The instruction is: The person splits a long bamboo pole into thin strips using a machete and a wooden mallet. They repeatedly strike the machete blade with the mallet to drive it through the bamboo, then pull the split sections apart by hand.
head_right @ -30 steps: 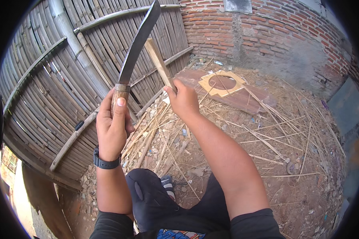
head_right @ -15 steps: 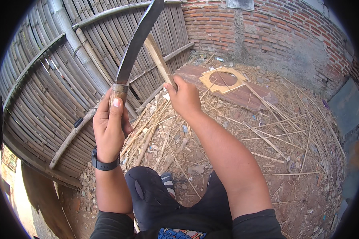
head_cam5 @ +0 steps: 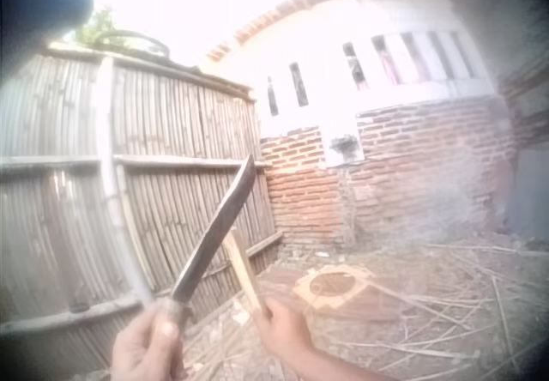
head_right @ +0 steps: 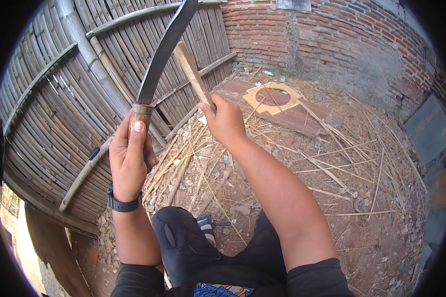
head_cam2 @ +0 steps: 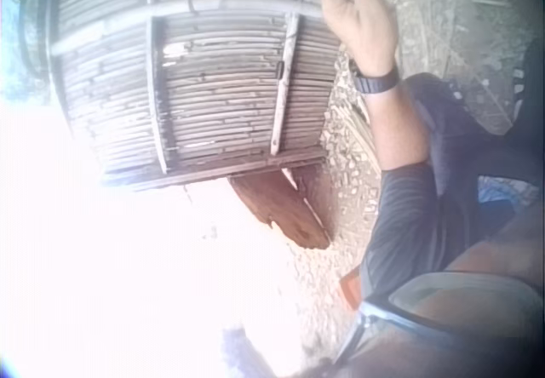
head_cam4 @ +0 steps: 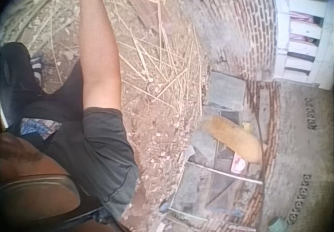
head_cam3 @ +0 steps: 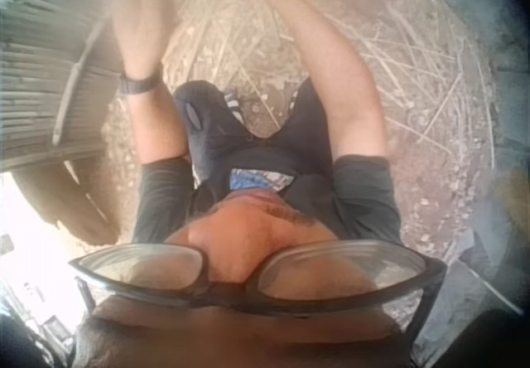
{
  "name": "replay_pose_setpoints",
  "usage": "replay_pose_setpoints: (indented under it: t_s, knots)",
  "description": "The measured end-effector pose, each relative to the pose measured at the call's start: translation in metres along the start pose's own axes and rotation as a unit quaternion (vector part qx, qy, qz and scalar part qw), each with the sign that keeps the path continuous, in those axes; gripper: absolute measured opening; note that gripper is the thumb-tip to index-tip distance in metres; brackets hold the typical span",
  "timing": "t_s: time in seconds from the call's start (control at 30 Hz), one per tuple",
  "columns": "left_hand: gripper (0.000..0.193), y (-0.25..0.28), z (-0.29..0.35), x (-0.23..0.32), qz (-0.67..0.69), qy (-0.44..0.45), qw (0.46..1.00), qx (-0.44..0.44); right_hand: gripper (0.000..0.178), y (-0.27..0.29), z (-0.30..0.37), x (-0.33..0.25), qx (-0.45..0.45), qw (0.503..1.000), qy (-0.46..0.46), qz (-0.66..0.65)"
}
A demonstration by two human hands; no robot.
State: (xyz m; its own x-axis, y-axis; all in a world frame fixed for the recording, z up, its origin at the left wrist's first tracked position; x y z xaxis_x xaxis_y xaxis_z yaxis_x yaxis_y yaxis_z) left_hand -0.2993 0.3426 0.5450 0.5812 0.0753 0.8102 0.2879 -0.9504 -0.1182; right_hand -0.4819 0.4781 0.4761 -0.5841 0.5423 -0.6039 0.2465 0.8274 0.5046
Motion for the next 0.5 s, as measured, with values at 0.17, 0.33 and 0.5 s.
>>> replay_pose_setpoints:
  t_s: [0.17, 0.33, 0.5]
  knots:
    - [0.049, -0.001, -0.003, 0.002, -0.007, -0.005, 1.000, -0.001, 0.041, 0.008, 0.003, 0.001, 0.006, 1.000, 0.003, 0.002]
    - [0.047, -0.001, -0.013, -0.003, -0.052, 0.020, 0.998, 0.003, 0.062, 0.063, 0.042, 0.067, 0.049, 0.998, 0.027, 0.003]
    - [0.032, 0.038, -0.018, 0.012, -0.059, 0.043, 0.994, 0.081, 0.047, 0.104, 0.179, 0.245, -0.032, 0.965, -0.257, 0.048]
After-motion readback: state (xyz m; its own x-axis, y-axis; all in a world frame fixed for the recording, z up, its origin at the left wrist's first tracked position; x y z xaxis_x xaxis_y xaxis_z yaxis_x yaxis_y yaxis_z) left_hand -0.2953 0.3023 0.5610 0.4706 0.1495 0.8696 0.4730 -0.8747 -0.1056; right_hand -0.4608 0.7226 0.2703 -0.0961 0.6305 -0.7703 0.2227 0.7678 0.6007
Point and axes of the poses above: each hand's wrist, its own z-axis away from the middle knuckle, its own y-axis out of the back of the hand, x = y × z, the point moved 2 cm from there along -z, towards the middle knuckle, and after that the axes turned 15 degrees about z, right-handed, at the moved point
